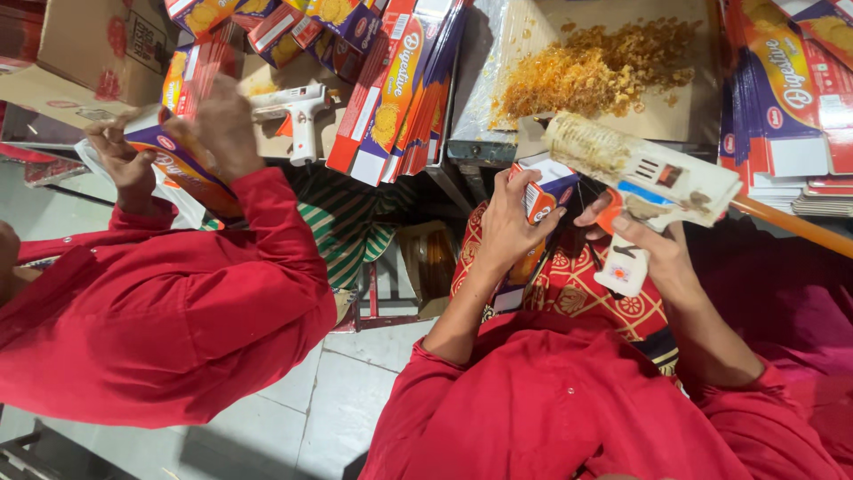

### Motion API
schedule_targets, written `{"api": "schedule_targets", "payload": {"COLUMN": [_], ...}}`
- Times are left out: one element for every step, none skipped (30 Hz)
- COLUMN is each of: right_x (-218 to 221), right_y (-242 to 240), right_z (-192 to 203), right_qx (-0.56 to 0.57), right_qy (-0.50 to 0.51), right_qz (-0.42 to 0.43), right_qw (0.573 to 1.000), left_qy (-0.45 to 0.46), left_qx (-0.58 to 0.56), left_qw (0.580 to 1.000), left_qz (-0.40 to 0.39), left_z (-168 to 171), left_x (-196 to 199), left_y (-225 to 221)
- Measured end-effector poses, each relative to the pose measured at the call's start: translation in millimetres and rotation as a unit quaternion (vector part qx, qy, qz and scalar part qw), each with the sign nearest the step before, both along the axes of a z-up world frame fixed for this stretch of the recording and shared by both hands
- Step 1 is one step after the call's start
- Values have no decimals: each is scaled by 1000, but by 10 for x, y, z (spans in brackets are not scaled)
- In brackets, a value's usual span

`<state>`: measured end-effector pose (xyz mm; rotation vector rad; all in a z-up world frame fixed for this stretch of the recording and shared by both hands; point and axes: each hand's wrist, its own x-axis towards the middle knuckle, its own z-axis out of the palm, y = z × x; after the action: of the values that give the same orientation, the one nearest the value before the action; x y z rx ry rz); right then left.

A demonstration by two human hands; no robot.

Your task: The person assembles cardboard packaging boxes by hand and applies glue to the edges using a glue gun.

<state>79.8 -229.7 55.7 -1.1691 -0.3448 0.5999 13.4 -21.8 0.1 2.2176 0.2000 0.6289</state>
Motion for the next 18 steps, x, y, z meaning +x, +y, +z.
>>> {"api": "schedule_targets", "payload": {"right_x": [2,15,25,20,17,7,0,-2,-4,-1,1,4,7,2,-1,-8,-13,-22], "right_y": [20,45,68,80,91,94,93,88,80,73,64,57,51,42,37,34,32,30], "right_z": [6,7,7,9,11,14,19,25,34,44,54,62,66,68,66,60,53,47], "right_qx": [-6,-13,-19,-17,-16,-14,-21,-27,-32,-40,-47,-55,-59,-65,-71,-75,-79,-83], "right_qy": [4,6,9,11,13,15,14,12,11,17,22,28,20,13,6,14,22,30], "right_qz": [-4,-6,-9,-3,2,6,7,8,8,-1,-10,-18,-24,-30,-35,-39,-43,-47], "right_qw": [1000,1000,1000,1000,1000,1000,1000,1000,999,999,999,998,998,997,997,996,996,995], "left_qy": [5,9,12,11,9,8,6,4,2,2,1,1,-1,-1,-2,-1,0,1], "left_qx": [3,5,8,10,12,13,15,17,19,21,23,24,20,15,10,10,10,11], "left_qw": [1000,1000,1000,1000,1000,1000,1000,1000,1000,1000,1000,1000,1000,1000,1000,1000,1000,1000], "left_qz": [0,1,3,4,6,6,7,7,7,5,3,2,1,1,0,1,2,2], "left_z": [7,12,16,17,17,17,18,19,21,26,31,36,38,38,37,33,29,27], "left_x": [-3,4,9,6,4,3,1,5,6,8,6,1,-4,-17,-27,-33,-35,-33], "left_y": [-8,-12,-15,-27,-38,-47,-55,-61,-65,-64,-60,-53,-44,-40,-36,-31,-30,-31]}}
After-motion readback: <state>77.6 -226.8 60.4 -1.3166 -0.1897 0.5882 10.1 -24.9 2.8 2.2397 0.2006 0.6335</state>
